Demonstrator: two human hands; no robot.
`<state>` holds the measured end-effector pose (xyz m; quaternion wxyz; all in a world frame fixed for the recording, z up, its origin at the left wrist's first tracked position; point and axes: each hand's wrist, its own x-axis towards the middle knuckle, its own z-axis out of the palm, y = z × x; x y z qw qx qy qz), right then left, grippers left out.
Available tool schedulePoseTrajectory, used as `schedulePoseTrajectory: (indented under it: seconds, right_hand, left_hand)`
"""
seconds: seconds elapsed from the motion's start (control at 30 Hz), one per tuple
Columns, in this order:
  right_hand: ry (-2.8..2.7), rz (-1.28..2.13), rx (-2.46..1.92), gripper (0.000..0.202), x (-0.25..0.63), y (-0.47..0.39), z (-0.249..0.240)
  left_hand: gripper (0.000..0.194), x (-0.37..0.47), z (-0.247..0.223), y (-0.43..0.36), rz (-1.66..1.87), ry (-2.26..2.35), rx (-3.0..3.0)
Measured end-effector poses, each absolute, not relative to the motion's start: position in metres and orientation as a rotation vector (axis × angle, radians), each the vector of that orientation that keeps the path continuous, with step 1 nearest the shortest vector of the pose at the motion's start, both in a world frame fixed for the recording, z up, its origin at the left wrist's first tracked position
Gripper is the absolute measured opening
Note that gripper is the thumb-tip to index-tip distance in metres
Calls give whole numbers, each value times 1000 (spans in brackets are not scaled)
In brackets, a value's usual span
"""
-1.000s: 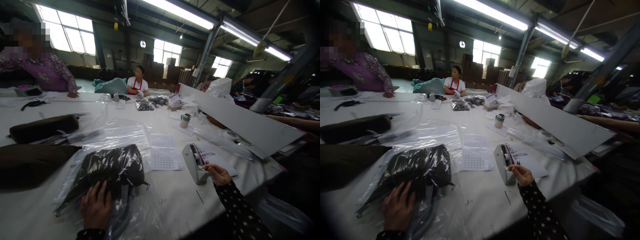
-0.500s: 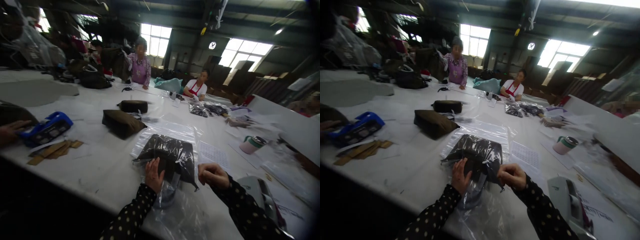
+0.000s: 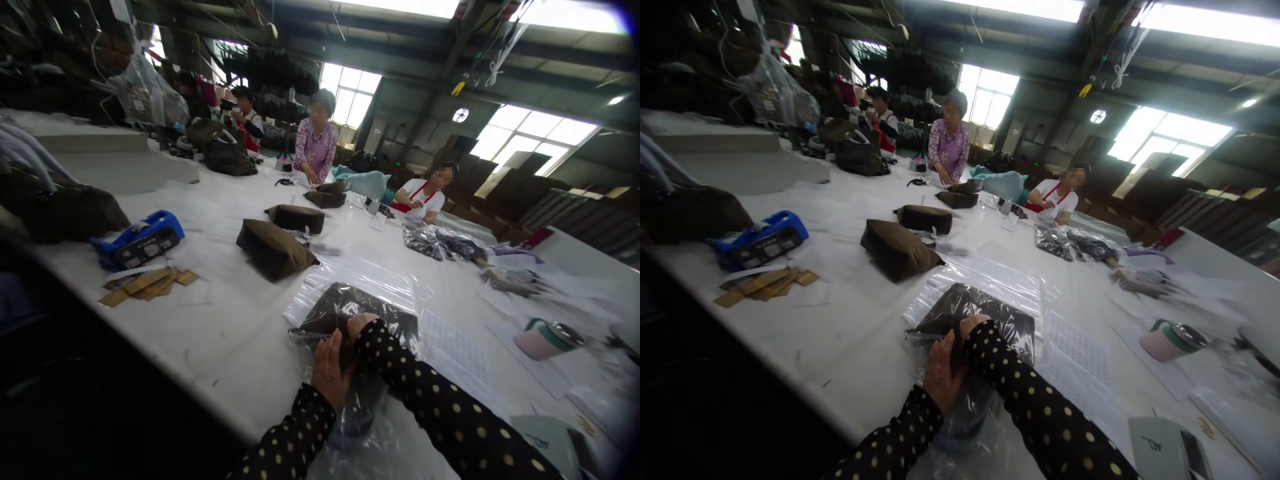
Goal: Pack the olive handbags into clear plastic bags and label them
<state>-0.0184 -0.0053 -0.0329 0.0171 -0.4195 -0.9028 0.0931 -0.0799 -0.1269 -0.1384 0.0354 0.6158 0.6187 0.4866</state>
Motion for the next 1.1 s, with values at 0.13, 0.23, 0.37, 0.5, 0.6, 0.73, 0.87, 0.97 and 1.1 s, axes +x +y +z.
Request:
schedulePoseTrajectory:
  seconds: [0.13, 0.23, 0.37, 0.5, 0.6, 0.73, 0.87, 0.97, 1.1]
  right_hand:
    - [-2740, 86, -1786, 51, 15, 17, -7]
    - [-2614, 26, -2012, 52, 58, 28, 15]
    - [-2279, 85, -2092, 39, 156, 2, 19]
    - [-2039, 3, -1819, 42, 282, -74, -18]
    - [-1940, 97, -1850, 37, 343, -144, -58]
    - [-2305, -263, -1432, 41, 338, -204, -100]
    - [-2364, -554, -1025, 47, 280, -194, -115]
    - [-2367, -451, -796, 26, 241, -161, -101]
    - [-2444, 230, -647, 31, 206, -128, -65]
  left_hand:
    - [61, -81, -130, -129, 1408, 1902, 1929]
    - [49, -82, -127, -129, 1335, 1896, 2014]
    - [42, -86, -126, -125, 1315, 1896, 2079]
    - [35, -92, -109, -135, 1529, 1915, 1958]
    - [30, -80, -87, -162, 1546, 1712, 2077]
    - [44, -44, -76, -206, 1138, 1236, 2443]
    - [88, -21, -99, -237, 1020, 1151, 2596]
    - [91, -26, -117, -248, 844, 1180, 2704]
    - [51, -49, -122, -258, 931, 1396, 2727]
